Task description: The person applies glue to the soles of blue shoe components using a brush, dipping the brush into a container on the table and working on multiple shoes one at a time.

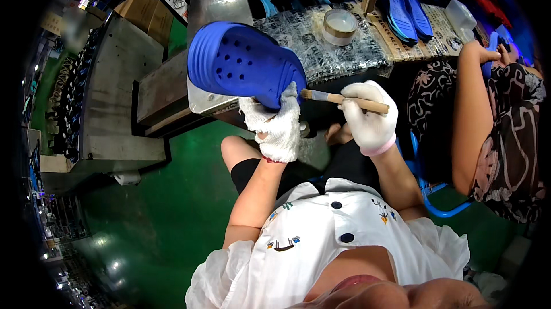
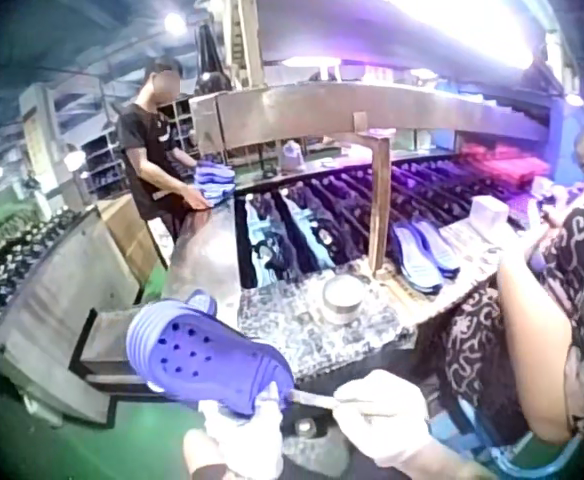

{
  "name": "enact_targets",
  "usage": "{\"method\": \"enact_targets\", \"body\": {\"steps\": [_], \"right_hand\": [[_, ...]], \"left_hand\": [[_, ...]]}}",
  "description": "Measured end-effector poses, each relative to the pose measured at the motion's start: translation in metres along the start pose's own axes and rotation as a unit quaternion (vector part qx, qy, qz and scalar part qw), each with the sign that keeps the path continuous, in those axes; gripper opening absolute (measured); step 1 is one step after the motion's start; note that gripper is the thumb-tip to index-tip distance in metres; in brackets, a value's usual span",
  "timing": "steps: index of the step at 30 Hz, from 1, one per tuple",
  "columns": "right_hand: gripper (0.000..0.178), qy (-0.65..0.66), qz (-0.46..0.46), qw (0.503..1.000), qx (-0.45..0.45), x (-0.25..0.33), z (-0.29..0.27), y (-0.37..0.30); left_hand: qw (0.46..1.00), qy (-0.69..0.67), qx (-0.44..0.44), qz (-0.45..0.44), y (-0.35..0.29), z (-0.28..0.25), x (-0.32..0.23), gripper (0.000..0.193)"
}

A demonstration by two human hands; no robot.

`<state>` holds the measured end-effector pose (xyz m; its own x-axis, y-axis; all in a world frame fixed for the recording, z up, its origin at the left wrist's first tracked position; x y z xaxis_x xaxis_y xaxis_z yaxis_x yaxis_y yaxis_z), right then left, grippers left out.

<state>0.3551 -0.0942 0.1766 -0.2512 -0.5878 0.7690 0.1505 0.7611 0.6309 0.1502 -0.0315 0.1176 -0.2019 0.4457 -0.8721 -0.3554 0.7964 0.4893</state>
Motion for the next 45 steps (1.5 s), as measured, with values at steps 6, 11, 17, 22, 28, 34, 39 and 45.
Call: {"method": "enact_targets", "body": {"steps": [6,11,17,22,28,34,39,45], "right_hand": [[0.010,-0.047,-0.016,0.999,0.001,0.006,-0.002,0.002],[0.013,-0.069,-0.047,0.995,0.048,0.012,0.005,0.004],[0.014,-0.015,-0.022,1.000,0.005,0.004,-0.011,0.001],[0.008,-0.082,-0.031,0.996,0.030,0.006,0.005,0.005],[0.011,-0.036,0.023,0.999,-0.018,-0.001,-0.011,0.002],[0.012,-0.070,-0.047,0.996,0.001,0.004,-0.009,0.000],[0.009,0.069,0.086,0.983,-0.149,-0.059,-0.054,-0.041],[0.007,-0.021,0.200,0.979,-0.041,-0.168,-0.021,-0.124]], "left_hand": [[0.993,-0.001,-0.024,-0.114,-0.010,-0.008,0.033,0.051],[0.991,0.014,0.020,-0.134,-0.010,-0.001,0.014,0.056],[0.985,-0.035,0.038,-0.162,-0.011,0.000,0.027,0.055],[0.982,-0.047,0.038,-0.181,-0.013,0.002,0.022,0.054],[0.986,-0.041,0.049,-0.153,-0.012,0.007,0.017,0.051],[0.980,-0.061,0.048,-0.183,-0.005,0.001,0.026,0.046],[0.926,-0.230,0.042,-0.298,0.029,-0.009,0.027,0.031],[0.827,-0.335,0.139,-0.430,0.034,-0.007,0.029,0.027]]}}
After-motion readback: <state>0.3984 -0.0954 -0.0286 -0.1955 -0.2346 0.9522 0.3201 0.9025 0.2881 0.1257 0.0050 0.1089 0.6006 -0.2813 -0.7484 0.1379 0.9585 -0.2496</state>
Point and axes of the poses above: each hand's wrist, its own y-axis towards the middle knuckle, its own z-axis out of the palm, x = y × z, the point moved 10 cm from there along y, towards the middle knuckle, and after that the axes turned 11 degrees about y, right-handed, at the moved point
